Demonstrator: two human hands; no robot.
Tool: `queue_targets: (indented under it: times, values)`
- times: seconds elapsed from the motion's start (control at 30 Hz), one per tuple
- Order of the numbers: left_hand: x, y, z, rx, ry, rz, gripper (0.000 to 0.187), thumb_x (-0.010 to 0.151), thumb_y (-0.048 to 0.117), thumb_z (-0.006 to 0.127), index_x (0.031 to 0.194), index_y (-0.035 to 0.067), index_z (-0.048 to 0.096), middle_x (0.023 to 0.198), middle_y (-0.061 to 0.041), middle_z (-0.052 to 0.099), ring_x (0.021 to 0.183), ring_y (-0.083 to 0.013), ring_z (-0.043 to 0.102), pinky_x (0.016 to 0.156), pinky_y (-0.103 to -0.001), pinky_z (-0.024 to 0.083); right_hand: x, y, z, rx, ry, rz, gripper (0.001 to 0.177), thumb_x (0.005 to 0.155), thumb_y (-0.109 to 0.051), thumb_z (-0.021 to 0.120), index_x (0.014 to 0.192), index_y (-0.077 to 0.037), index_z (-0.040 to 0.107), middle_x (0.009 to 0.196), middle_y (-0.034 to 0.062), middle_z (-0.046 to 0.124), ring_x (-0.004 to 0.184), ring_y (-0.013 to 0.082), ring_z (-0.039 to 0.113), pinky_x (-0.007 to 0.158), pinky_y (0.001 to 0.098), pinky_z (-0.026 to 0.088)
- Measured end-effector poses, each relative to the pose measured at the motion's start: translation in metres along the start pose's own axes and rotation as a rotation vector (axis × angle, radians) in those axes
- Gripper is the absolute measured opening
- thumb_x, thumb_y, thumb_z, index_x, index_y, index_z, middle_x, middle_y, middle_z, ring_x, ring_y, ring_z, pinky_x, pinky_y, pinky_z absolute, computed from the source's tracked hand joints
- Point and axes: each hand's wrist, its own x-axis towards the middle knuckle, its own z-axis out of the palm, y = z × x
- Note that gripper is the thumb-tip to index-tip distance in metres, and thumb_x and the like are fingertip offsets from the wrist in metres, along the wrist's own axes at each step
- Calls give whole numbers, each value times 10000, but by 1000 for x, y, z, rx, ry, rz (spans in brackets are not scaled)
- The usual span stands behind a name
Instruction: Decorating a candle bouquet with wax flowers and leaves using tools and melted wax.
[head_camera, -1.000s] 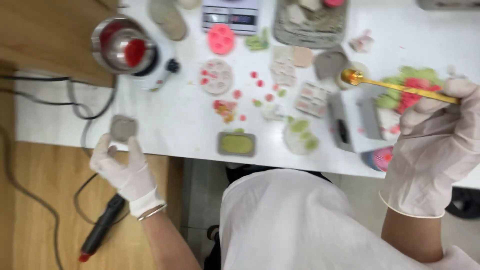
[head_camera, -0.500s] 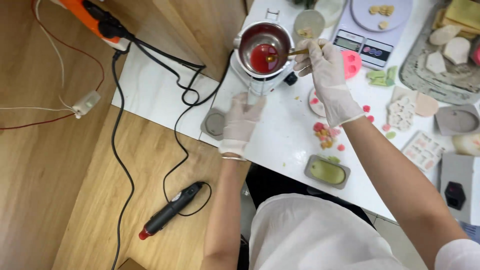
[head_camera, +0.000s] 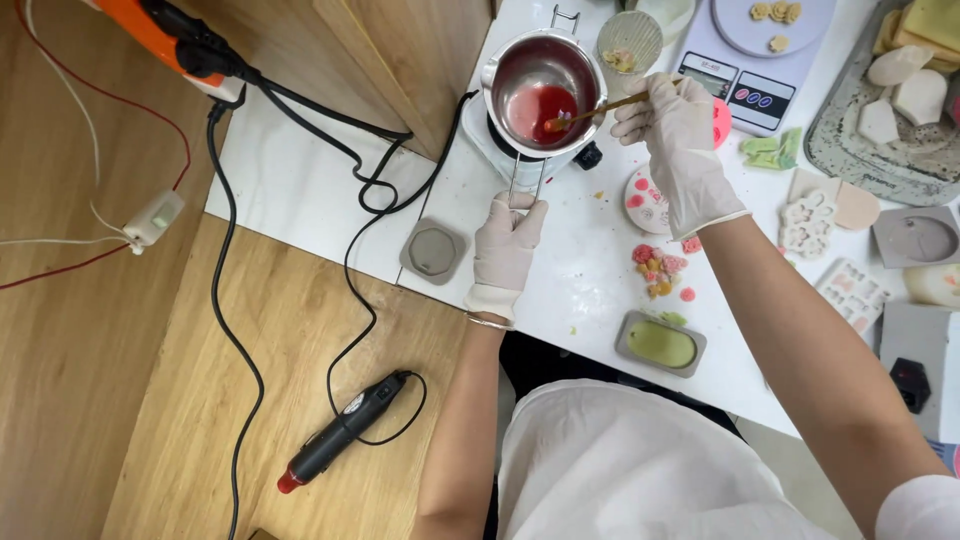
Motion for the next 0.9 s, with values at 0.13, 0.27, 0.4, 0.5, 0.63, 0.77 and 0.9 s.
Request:
queue_targets:
  times: [0.13, 0.27, 0.4, 0.5, 0.63, 0.77, 0.9]
  values:
    - [3, -6, -4, 71, -4, -4, 217, 940, 221, 726, 1044, 57, 630, 683, 21, 587, 617, -60, 495, 583, -259, 469, -12, -9, -15, 129, 28, 31, 301, 1146, -226, 453, 1067, 10, 622, 819, 149, 701, 634, 219, 680, 581, 318, 572]
    - [8, -9, -10, 61, -1, 21, 212, 940, 217, 736, 1054, 63, 644, 711, 31, 603, 626, -50, 528, 569, -251, 464, -36, -22, -28, 256, 26, -22, 344, 1147, -254, 483, 1087, 40, 650, 828, 157, 696, 661, 227, 676, 617, 328, 581]
    - [13, -21, -24, 99, -33, -11, 215, 962, 213, 720, 1116, 77, 658, 727, 48, 560, 638, -46, 473, 555, -245, 409, -83, -47, -40, 318, 108, -106, 337, 1141, -264, 514, 1086, 45, 637, 837, 161, 689, 667, 230, 672, 617, 328, 569]
    - [15, -25, -42, 104, -103, -47, 318, 975, 217, 703, 1250, 82, 619, 775, 44, 564, 637, -81, 462, 553, -259, 381, -136, -76, -56, 340, 221, -181, 325, 1121, -259, 517, 1069, 43, 627, 825, 164, 686, 639, 226, 663, 579, 308, 539]
    - [-24, 55, -34, 468, 165, 427, 653, 935, 255, 800, 1417, -4, 442, 1205, -76, 562, 1077, -213, 554, 899, -358, 499, -224, -110, -100, 345, 407, -259, 270, 1094, -204, 518, 1051, 38, 630, 798, 156, 671, 615, 220, 646, 547, 288, 508]
    - [-83, 89, 16, 428, 172, 634, 348, 1094, 123, 785, 1327, -2, 559, 1210, -92, 597, 1125, -224, 607, 1045, -354, 513, -317, -116, -166, 320, 610, -343, 287, 1124, -196, 507, 1058, 31, 671, 817, 159, 671, 645, 219, 643, 584, 281, 510]
    - [-147, 112, 150, 379, -35, 740, 242, 1048, 80, 757, 1246, 30, 627, 1154, -84, 650, 1099, -204, 634, 1029, -350, 510, -400, -120, -239, 280, 772, -346, 282, 1168, -165, 526, 1039, 41, 669, 797, 157, 664, 624, 204, 631, 560, 287, 518]
